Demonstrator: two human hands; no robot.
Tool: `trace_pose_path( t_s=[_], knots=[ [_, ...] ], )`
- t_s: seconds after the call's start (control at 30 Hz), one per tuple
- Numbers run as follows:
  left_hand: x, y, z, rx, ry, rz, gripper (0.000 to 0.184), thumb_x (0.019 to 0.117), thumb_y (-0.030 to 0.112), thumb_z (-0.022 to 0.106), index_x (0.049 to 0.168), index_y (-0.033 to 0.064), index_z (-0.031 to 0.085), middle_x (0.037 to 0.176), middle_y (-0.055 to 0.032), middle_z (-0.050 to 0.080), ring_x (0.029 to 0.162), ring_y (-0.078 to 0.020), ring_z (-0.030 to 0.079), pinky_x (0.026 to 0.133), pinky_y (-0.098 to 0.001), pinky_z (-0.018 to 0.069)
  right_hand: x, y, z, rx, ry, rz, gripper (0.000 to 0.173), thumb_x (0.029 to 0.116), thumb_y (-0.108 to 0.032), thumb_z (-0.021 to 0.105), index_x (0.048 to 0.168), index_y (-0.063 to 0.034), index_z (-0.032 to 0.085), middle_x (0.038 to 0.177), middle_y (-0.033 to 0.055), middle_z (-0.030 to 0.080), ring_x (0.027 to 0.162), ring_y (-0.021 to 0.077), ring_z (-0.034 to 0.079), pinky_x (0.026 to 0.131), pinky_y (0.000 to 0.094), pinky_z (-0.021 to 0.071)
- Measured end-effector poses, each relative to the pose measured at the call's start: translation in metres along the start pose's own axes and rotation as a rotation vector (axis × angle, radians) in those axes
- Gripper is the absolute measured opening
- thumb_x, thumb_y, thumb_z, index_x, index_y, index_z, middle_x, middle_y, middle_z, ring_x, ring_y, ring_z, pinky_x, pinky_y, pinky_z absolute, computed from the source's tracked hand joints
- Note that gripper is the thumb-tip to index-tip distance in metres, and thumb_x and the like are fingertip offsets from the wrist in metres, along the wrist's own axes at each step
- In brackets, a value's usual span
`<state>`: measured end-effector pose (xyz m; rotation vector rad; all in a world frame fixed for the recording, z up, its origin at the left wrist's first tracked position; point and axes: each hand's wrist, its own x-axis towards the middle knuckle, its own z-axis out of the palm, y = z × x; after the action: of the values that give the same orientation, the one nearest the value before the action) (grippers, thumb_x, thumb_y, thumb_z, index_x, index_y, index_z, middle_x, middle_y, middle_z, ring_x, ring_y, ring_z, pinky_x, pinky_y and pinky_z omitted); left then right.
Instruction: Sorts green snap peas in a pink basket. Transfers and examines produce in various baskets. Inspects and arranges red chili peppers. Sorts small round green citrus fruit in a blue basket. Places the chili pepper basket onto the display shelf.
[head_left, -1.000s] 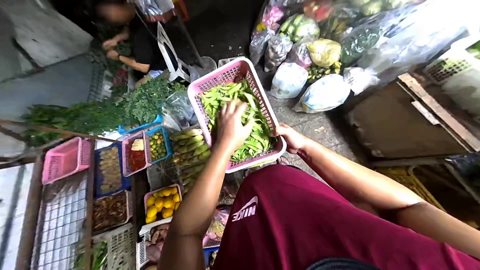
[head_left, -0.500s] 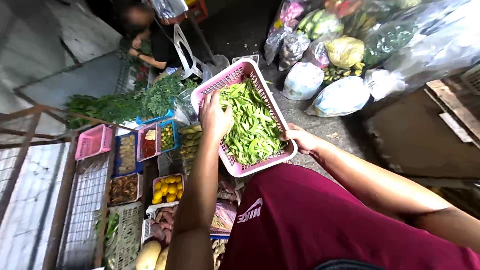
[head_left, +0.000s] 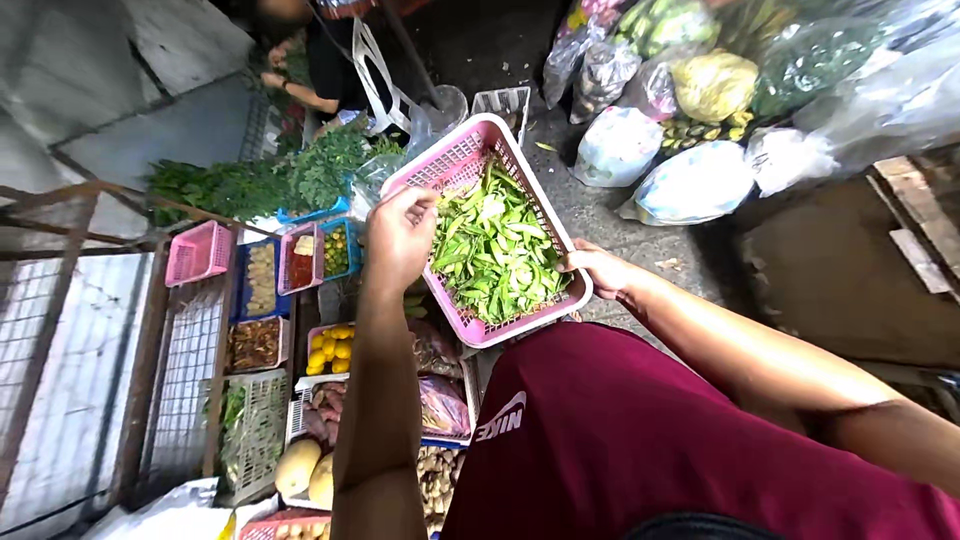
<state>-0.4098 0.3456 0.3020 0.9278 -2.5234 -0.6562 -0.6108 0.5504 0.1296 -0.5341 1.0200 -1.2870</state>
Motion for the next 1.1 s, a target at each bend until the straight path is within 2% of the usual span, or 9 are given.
trace_pose_path(
  t_s=[0.07, 0.17, 0.23, 0.33, 0.53, 0.7, 0.83, 1.0, 1.1],
  knots=[
    [-0.007, 0.004, 0.019, -0.085, -0.067, 0.014, 0.027, 0.0948, 0.007, 0.063, 0.12, 0.0093, 0.073, 0.122, -0.006, 0.07, 0.108, -0.0142, 0.068, 0.091, -0.0353, 0.0597, -0.003, 0.001, -0.003, 0.004, -0.014, 0.002, 0.04, 0.0771, -0.025, 0.069, 0.115, -0.0132, 0.066, 0.093, 0.0048, 0.074, 0.081, 0.0132, 0.073, 0.074, 0.0341, 0.0625],
    [-0.003, 0.002, 0.051, -0.001, -0.168, -0.009, 0.041, 0.1014, 0.023, 0.063, 0.142, 0.0153, 0.062, 0.141, -0.0051, 0.063, 0.13, -0.0187, 0.059, 0.106, -0.0436, 0.051, -0.002, 0.0, -0.002, -0.019, -0.046, -0.01, 0.041, 0.077, -0.023, 0.069, 0.116, -0.0123, 0.066, 0.094, 0.0049, 0.074, 0.082, 0.0131, 0.072, 0.075, 0.0341, 0.0621],
    [0.003, 0.002, 0.058, 0.111, -0.212, -0.044, 0.035, 0.1024, 0.025, 0.061, 0.135, 0.0133, 0.068, 0.13, -0.0071, 0.069, 0.123, -0.0217, 0.063, 0.108, -0.0478, 0.0499, -0.002, 0.0, -0.001, -0.042, -0.063, -0.013, 0.041, 0.077, -0.022, 0.068, 0.116, -0.0123, 0.066, 0.095, 0.0049, 0.074, 0.082, 0.0128, 0.072, 0.075, 0.0338, 0.0618],
    [-0.001, 0.009, 0.044, 0.069, -0.139, -0.042, 0.018, 0.099, 0.016, 0.064, 0.11, 0.012, 0.077, 0.106, -0.0045, 0.071, 0.095, -0.0154, 0.068, 0.087, -0.039, 0.0579, -0.003, -0.002, -0.002, -0.072, -0.088, -0.022, 0.041, 0.0782, -0.023, 0.068, 0.117, -0.0122, 0.067, 0.096, 0.0043, 0.074, 0.084, 0.0121, 0.072, 0.077, 0.0334, 0.0617],
    [-0.005, 0.017, -0.005, -0.142, 0.154, -0.048, 0.014, 0.0958, 0.005, 0.064, 0.106, 0.0064, 0.072, 0.107, -0.005, 0.071, 0.085, -0.0094, 0.068, 0.073, -0.0263, 0.059, -0.005, -0.004, -0.013, -0.063, -0.104, -0.014, 0.038, 0.0786, -0.022, 0.068, 0.115, -0.012, 0.066, 0.095, 0.0036, 0.074, 0.084, 0.0117, 0.072, 0.076, 0.0328, 0.0613],
    [0.02, -0.001, 0.062, 0.17, -0.229, -0.138, 0.036, 0.0974, 0.022, 0.067, 0.131, 0.008, 0.067, 0.129, -0.0131, 0.067, 0.12, -0.0281, 0.065, 0.104, -0.0534, 0.0525, -0.004, -0.006, -0.014, -0.08, -0.115, -0.003, 0.041, 0.0777, -0.025, 0.069, 0.117, -0.0126, 0.066, 0.097, 0.0044, 0.074, 0.084, 0.0128, 0.072, 0.077, 0.034, 0.0617],
    [0.023, 0.006, 0.043, -0.009, -0.099, -0.153, 0.021, 0.0992, 0.015, 0.064, 0.118, 0.0087, 0.072, 0.119, -0.0093, 0.07, 0.104, -0.0202, 0.068, 0.093, -0.0432, 0.0573, -0.006, -0.009, -0.018, -0.073, -0.088, 0.007, 0.042, 0.0774, -0.024, 0.068, 0.117, -0.0119, 0.066, 0.095, 0.0045, 0.074, 0.082, 0.013, 0.072, 0.074, 0.0339, 0.0618],
    [0.022, 0.012, -0.007, -0.129, 0.079, -0.101, 0.02, 0.0993, 0.007, 0.06, 0.117, 0.0082, 0.068, 0.109, -0.0059, 0.071, 0.09, -0.0127, 0.069, 0.078, -0.0345, 0.0601, -0.008, -0.009, -0.022, -0.052, -0.07, -0.002, 0.039, 0.0783, -0.022, 0.066, 0.116, -0.0115, 0.066, 0.095, 0.0041, 0.074, 0.082, 0.0121, 0.072, 0.074, 0.0331, 0.0615],
    [0.028, 0.016, 0.012, 0.223, -0.142, -0.235, 0.029, 0.0984, 0.009, 0.058, 0.126, 0.0079, 0.066, 0.125, -0.0147, 0.067, 0.112, -0.029, 0.067, 0.096, -0.0549, 0.0553, -0.007, -0.007, -0.024, -0.042, -0.076, -0.017, 0.04, 0.0787, -0.022, 0.068, 0.117, -0.0111, 0.067, 0.097, 0.0061, 0.074, 0.084, 0.0137, 0.072, 0.076, 0.0342, 0.0619]
  ],
)
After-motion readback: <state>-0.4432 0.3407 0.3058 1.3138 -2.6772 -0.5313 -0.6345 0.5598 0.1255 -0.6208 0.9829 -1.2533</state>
